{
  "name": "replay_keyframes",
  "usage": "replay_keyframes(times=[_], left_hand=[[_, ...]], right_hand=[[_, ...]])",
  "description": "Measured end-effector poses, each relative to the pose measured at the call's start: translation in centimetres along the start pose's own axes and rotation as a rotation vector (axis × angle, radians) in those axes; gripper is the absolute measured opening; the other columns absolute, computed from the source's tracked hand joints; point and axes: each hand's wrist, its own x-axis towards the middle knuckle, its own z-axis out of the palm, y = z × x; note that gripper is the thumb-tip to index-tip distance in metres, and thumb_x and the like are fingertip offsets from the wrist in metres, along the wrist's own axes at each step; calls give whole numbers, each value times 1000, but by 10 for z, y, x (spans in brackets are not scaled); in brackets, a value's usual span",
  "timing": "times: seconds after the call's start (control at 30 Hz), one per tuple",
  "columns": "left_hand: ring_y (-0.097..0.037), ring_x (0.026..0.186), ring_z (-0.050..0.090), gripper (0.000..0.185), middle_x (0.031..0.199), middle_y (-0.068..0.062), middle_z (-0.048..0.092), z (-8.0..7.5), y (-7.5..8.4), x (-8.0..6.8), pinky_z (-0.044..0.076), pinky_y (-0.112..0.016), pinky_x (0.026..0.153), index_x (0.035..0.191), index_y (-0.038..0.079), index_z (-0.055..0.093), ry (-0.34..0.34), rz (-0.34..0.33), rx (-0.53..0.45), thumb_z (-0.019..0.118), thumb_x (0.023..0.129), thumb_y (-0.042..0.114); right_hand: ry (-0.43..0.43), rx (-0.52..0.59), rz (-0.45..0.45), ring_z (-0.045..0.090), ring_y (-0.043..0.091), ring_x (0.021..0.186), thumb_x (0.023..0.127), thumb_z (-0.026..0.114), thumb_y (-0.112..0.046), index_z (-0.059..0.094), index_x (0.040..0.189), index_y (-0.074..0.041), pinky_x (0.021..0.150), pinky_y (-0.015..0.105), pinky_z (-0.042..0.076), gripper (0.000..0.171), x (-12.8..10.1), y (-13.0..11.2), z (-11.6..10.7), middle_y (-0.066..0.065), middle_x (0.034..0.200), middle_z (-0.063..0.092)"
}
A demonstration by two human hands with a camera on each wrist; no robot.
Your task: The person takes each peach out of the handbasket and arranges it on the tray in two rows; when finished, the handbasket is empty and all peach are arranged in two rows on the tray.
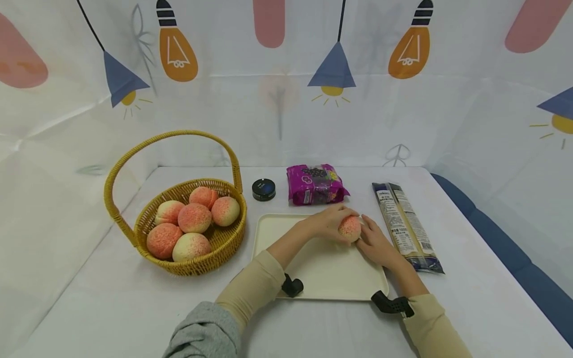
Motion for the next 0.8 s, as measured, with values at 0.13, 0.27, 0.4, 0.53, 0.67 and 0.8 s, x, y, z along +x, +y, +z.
replay_keyframes(times=[0.13, 0.27, 0.4, 0.53, 0.67, 0.8], left_hand=[[-17, 112, 45, 80, 127, -8, 43, -1, 0, -2, 39, -28, 92, 135, 16, 42, -13, -28, 24, 80, 68, 36], [-17, 113, 44, 84, 127, -7, 43, -3, 1, -4, 39, -29, 93, 136, 18, 41, -21, -44, 22, 82, 65, 37], [-16, 115, 43, 87, 129, -6, 41, -5, 3, -7, 38, -29, 93, 137, 19, 39, -35, -66, 25, 81, 64, 39], [-17, 114, 45, 93, 130, -6, 41, -11, 7, -11, 44, -32, 87, 140, 24, 35, -26, -128, 63, 81, 62, 45], [-18, 113, 48, 97, 130, -5, 42, -18, 11, -17, 48, -35, 80, 142, 28, 30, -11, -196, 107, 80, 61, 48], [-19, 116, 48, 91, 133, -4, 43, -25, 13, -23, 47, -37, 83, 143, 26, 30, -20, -226, 128, 76, 67, 48]], right_hand=[[-1, -11, -8, 19, 50, 127, 88, 52, -10, 44, 129, 7, 99, 61, 20, 45, 1, 1, 1, 34, 140, 19], [3, -6, -6, 19, 50, 127, 86, 52, -9, 44, 129, 8, 99, 61, 20, 47, 3, 2, 2, 34, 140, 19], [1, -2, -7, 19, 50, 127, 85, 52, -8, 44, 128, 8, 99, 61, 20, 47, 3, 1, 2, 35, 140, 19], [-5, 2, -3, 19, 51, 127, 85, 52, -7, 45, 128, 8, 99, 61, 19, 46, 2, 0, 1, 35, 140, 19], [-7, 10, 1, 18, 51, 128, 85, 52, -7, 45, 128, 8, 100, 61, 17, 45, 2, 0, 0, 35, 140, 18], [-17, 8, 9, 16, 50, 128, 87, 52, -8, 44, 128, 7, 100, 62, 17, 45, 1, 0, -2, 34, 141, 17]])
